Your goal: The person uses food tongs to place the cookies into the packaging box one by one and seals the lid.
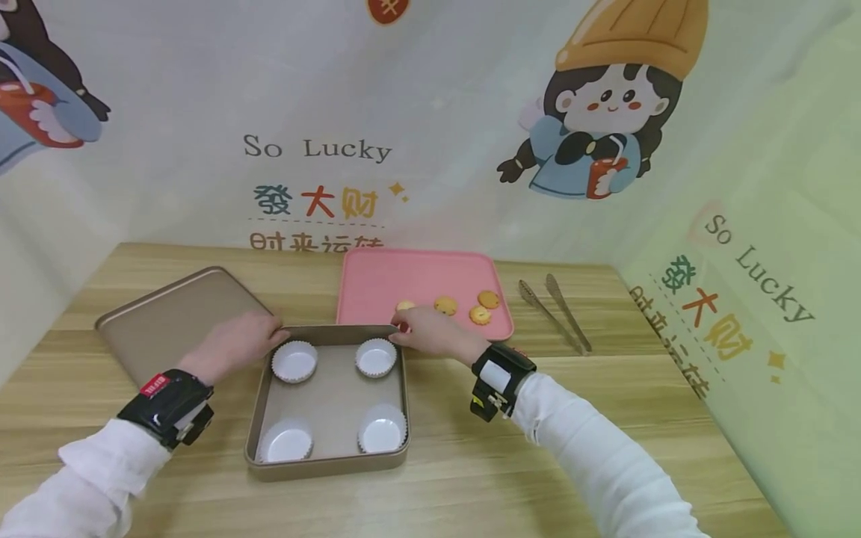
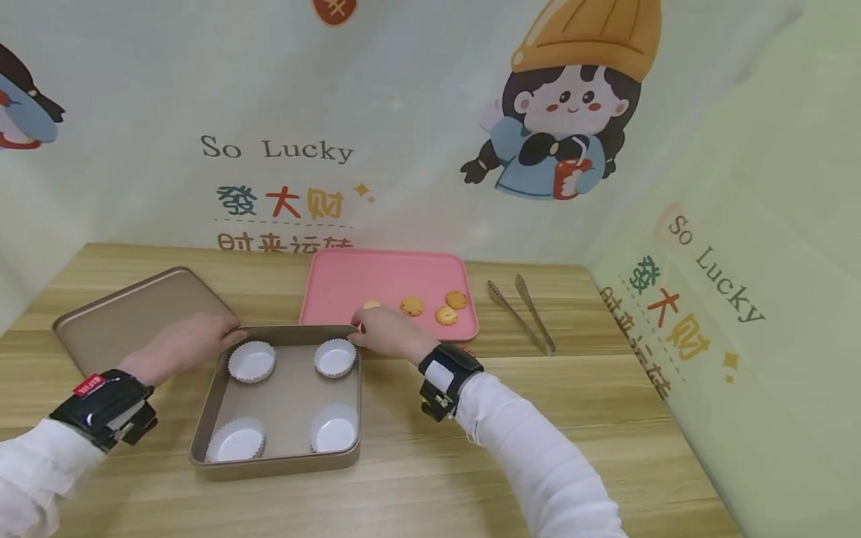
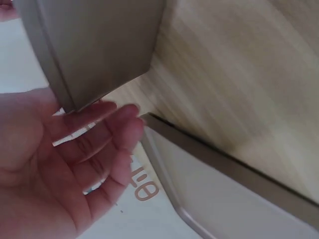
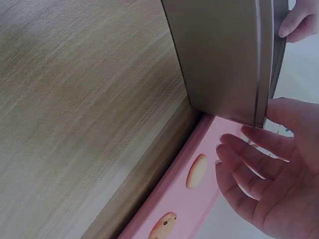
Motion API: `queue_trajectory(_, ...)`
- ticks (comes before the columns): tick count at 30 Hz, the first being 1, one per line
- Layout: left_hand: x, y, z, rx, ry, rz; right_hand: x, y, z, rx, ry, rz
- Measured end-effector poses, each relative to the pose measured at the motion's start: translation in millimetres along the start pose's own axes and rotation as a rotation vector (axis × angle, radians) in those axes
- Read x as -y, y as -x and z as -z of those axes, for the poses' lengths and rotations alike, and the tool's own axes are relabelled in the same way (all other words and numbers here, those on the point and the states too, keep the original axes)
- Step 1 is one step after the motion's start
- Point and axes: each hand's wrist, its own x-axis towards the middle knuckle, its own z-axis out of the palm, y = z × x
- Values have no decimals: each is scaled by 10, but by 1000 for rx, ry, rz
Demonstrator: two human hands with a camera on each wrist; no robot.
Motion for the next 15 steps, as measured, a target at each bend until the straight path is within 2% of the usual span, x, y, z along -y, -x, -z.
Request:
queue_trajectory(7, 4, -10, -91, -50, -9, -53, -36, 23, -31, -14, 12, 0)
queue_trajectory(12, -51, -77, -161, -70, 17, -76, -87, 81, -18, -36, 2, -17)
queue_trajectory(15, -107, -135, -209, -93, 22, -93, -161, 135, -18, -68, 6, 14)
